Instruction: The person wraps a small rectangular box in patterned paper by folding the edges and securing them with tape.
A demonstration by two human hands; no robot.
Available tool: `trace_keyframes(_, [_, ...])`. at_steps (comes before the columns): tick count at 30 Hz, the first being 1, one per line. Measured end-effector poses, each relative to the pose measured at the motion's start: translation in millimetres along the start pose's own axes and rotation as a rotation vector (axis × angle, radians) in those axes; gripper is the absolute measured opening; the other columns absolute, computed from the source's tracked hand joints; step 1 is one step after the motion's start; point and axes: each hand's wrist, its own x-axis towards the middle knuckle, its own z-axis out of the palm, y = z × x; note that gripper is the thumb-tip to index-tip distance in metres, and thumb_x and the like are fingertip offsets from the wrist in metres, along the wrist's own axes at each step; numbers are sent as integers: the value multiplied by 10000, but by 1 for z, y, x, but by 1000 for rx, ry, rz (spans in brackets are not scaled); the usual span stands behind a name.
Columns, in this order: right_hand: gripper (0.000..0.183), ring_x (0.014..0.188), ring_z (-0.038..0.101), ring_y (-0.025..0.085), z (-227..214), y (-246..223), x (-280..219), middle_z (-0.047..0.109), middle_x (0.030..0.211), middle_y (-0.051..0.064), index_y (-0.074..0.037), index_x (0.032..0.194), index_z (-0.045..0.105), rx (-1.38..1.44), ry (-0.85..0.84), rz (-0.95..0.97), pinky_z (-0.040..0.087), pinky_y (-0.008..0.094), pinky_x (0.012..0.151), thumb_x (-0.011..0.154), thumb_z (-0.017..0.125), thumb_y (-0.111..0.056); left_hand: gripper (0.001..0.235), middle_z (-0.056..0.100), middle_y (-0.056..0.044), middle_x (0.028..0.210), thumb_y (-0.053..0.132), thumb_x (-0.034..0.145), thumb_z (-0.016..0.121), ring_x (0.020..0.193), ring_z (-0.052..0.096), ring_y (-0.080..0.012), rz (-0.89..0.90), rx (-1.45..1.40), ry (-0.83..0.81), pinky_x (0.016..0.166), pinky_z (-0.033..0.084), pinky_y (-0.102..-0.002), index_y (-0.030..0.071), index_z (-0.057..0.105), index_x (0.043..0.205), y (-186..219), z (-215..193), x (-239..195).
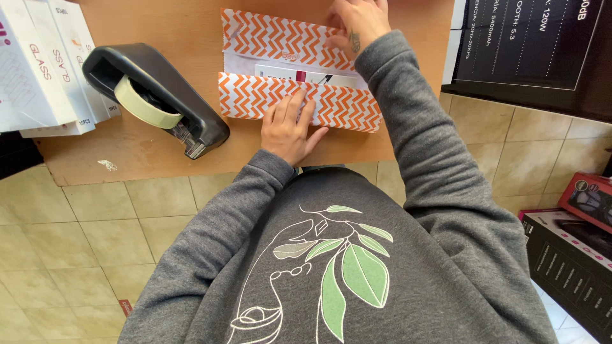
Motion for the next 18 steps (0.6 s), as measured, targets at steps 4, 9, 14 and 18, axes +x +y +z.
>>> trace_keyframes(4, [189, 925, 732, 302, -1, -3, -1, 803, 942, -63, -206, 1021, 838, 6, -65, -13, 441, 613, 1008, 1023, 999, -306, 693, 700, -114, 1611, 751, 1065, 827, 1373, 706, -295, 4, 12, -10, 1130, 542, -462, 181, 797, 1458, 1, 4, -5])
trace_keyframes(9, [201, 852, 694, 264, -14, -56, -57, 728, 919, -74, -295, 871, 785, -111, 248, -243, 419, 524, 1210, 844, 862, -111, 471, 671, -98, 1654, 377, 1004, 820, 1313, 731, -278, -6, 29, 91, 1040, 592, -428, 192, 813, 1438, 0, 1, 3])
trace_keyframes(14, [227, 776, 605, 297, 15, -91, -100, 588, 846, 22, -161, 884, 699, -221, 454, -284, 492, 578, 1217, 1081, 719, -49, 239, 687, -78, 1456, 283, 1171, 750, 1160, 734, -284, -28, -8, 118, 991, 607, -439, 238, 849, 1383, -2, 7, 0])
trace_keyframes(18, [324, 817, 620, 233, 33, -102, -121, 576, 866, 9, -153, 881, 664, -310, 626, -312, 492, 518, 1292, 1104, 602, 74, 197, 619, -92, 1367, 252, 1193, 751, 1126, 745, -287, -36, -91, 133, 912, 598, -456, 179, 839, 1354, -3, 5, 2])
